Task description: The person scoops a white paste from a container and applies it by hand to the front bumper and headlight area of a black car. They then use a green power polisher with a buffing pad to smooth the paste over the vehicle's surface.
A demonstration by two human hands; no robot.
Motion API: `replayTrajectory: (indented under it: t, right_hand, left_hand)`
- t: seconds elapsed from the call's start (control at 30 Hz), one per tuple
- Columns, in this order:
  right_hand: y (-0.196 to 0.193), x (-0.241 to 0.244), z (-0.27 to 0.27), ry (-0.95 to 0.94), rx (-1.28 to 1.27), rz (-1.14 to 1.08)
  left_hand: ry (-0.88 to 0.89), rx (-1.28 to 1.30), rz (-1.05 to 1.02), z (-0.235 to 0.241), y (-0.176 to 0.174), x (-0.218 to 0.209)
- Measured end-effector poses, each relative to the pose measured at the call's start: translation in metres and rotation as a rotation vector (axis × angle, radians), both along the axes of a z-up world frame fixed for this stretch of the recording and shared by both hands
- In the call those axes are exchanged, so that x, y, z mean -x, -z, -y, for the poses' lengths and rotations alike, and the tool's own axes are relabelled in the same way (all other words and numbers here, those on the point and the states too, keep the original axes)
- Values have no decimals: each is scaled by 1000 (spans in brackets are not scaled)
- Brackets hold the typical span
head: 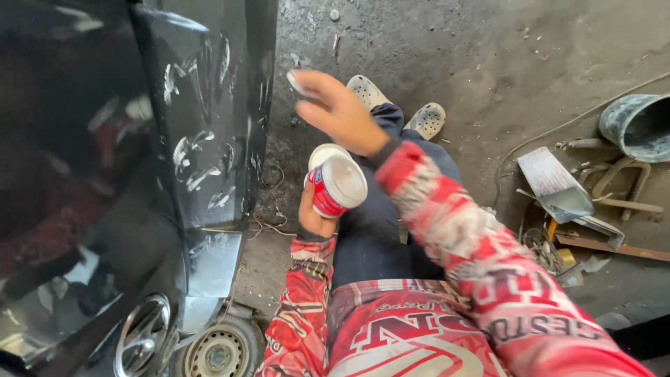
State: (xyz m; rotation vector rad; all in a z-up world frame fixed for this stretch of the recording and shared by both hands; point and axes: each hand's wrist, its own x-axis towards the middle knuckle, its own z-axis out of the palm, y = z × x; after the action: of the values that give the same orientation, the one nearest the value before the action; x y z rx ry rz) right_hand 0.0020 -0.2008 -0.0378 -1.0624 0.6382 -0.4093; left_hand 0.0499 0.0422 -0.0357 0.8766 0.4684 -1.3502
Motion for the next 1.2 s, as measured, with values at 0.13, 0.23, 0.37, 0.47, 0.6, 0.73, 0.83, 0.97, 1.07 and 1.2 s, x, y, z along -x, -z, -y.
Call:
replayTrajectory:
  t: [0.13,0.23,0.37,0.47,0.6,0.73,0.83,0.97,1.07,1.2]
  right_hand:
    - [-29,-69,-15,337,135,99]
    - [-20,-82,-24,428,313,74]
    - [68,-115,8,642,-304,218]
    - [9,-112,42,566,157,184]
    - [28,-111,63,642,-66,179]
    - [-47,-87,67,307,518,-163]
    - [-72,-80,70,52,832,-173]
    - [-77,-91,119,-61,1002,-205]
    - [-83,-112,146,-25,1085,-393]
    - [-127,-112,160,-184,1215,-480]
  left_hand:
    - [0,-130,-17,-36,9,-5]
    - [15,-157,-64,-33,7,-12]
    - [81,-215,-56,-27,9,-13]
    - [99,-182,-53,-24,17,-18]
    - [95,-160,-70,-19,10,-21]
    - [101,-153,-138,-13,17,-27]
    - [85,-117,-149,-10,16,-27]
    - [107,-93,-149,14,4,-27]
    - [102,-105,-162,10,4,-23]
    - [92,-79,-184,24,2,-25]
